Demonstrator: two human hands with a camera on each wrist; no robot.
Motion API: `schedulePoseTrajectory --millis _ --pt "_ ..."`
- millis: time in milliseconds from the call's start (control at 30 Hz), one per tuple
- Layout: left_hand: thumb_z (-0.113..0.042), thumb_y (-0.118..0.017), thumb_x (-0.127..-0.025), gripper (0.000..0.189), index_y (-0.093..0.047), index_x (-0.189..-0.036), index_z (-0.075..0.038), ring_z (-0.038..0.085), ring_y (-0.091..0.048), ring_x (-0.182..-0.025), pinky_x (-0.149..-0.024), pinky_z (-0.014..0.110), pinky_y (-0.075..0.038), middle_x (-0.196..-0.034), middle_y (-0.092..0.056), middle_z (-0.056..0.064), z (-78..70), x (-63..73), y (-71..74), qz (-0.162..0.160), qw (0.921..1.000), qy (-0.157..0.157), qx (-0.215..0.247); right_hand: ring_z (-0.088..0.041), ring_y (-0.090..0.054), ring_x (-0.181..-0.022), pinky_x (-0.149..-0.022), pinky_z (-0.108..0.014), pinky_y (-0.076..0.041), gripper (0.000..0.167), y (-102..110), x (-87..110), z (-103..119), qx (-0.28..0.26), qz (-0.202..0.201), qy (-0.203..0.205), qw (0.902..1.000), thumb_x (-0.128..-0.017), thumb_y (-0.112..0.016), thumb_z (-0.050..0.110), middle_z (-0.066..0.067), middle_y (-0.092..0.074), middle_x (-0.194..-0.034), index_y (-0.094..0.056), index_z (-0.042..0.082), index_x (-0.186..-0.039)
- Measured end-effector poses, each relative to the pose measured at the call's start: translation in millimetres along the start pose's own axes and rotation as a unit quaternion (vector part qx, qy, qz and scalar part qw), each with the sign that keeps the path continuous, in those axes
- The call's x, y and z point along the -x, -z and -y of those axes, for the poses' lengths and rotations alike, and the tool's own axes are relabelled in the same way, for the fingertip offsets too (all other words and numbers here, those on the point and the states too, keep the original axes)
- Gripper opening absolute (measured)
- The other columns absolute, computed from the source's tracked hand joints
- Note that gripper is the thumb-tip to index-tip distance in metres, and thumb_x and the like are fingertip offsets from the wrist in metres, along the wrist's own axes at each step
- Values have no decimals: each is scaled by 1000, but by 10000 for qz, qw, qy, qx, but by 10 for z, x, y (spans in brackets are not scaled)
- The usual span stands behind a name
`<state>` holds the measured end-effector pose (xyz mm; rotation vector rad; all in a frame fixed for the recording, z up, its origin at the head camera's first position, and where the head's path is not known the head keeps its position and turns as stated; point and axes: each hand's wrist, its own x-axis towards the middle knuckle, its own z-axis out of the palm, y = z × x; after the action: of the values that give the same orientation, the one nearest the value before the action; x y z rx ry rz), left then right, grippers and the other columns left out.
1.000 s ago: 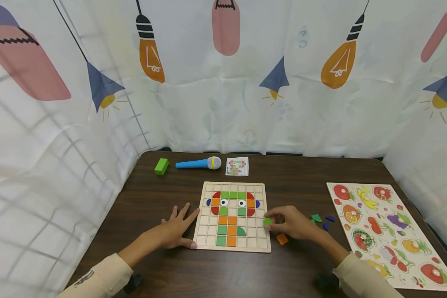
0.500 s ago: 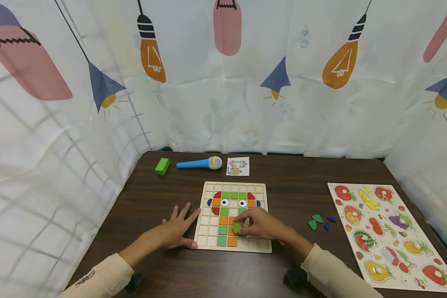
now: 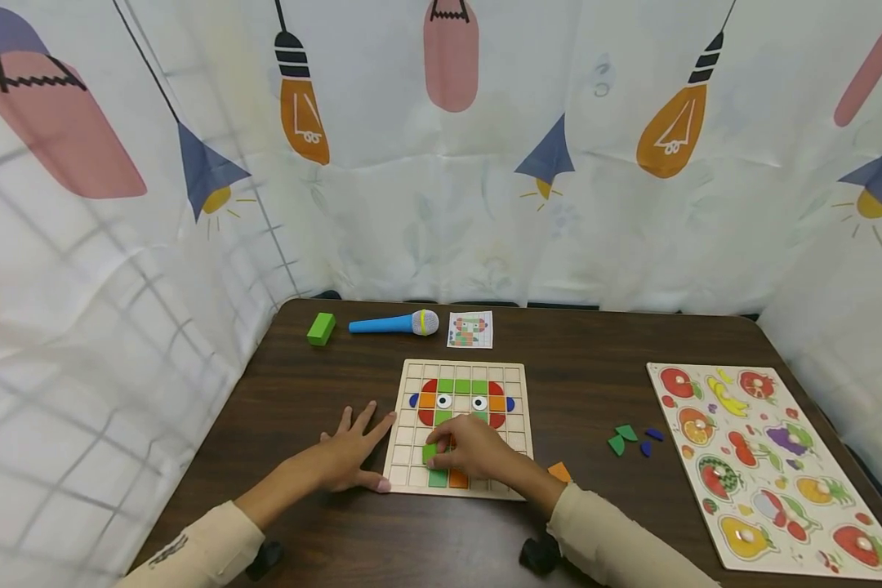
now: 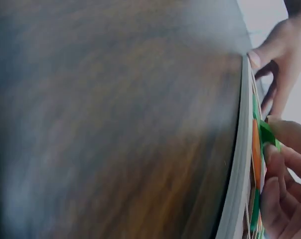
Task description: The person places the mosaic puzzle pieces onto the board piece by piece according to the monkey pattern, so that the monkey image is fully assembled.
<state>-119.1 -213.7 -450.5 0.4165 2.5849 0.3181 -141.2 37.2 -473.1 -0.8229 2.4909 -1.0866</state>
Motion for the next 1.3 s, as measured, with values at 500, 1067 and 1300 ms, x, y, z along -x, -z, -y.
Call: schedulePoseTrajectory --millis 500,1067,1300 --pt "-59 -74 -80 105 -23 -161 -16 66 -12 -143 -94 84 -29 -165 -12 28 9 2 -12 -55 10000 -71 -38 -1 -49 -63 -57 -19 -41 25 -146 -63 102 968 -417 -86 9944 -81 -86 31 14 -57 -69 -80 15 -99" --pt "-60 -74 -80 106 -22 -161 -18 64 -10 -145 -95 84 -28 -165 -12 27 8 -6 -1 44 10000 6 6 1 -51 -64 -56 -19 -42 21 -135 -97 102 1010 -453 141 9938 -81 -86 29 14 -61 -68 -80 15 -95" --pt "-61 -73 -80 105 -21 -161 -18 64 -9 -145 -96 84 -28 -166 -11 26 3 -9 2 68 10000 22 10 2 -58 -72 -63 -19 -49 21 -89 -83 95 1055 -239 -25 9941 -82 -85 30 13 -71 -78 -81 17 -98"
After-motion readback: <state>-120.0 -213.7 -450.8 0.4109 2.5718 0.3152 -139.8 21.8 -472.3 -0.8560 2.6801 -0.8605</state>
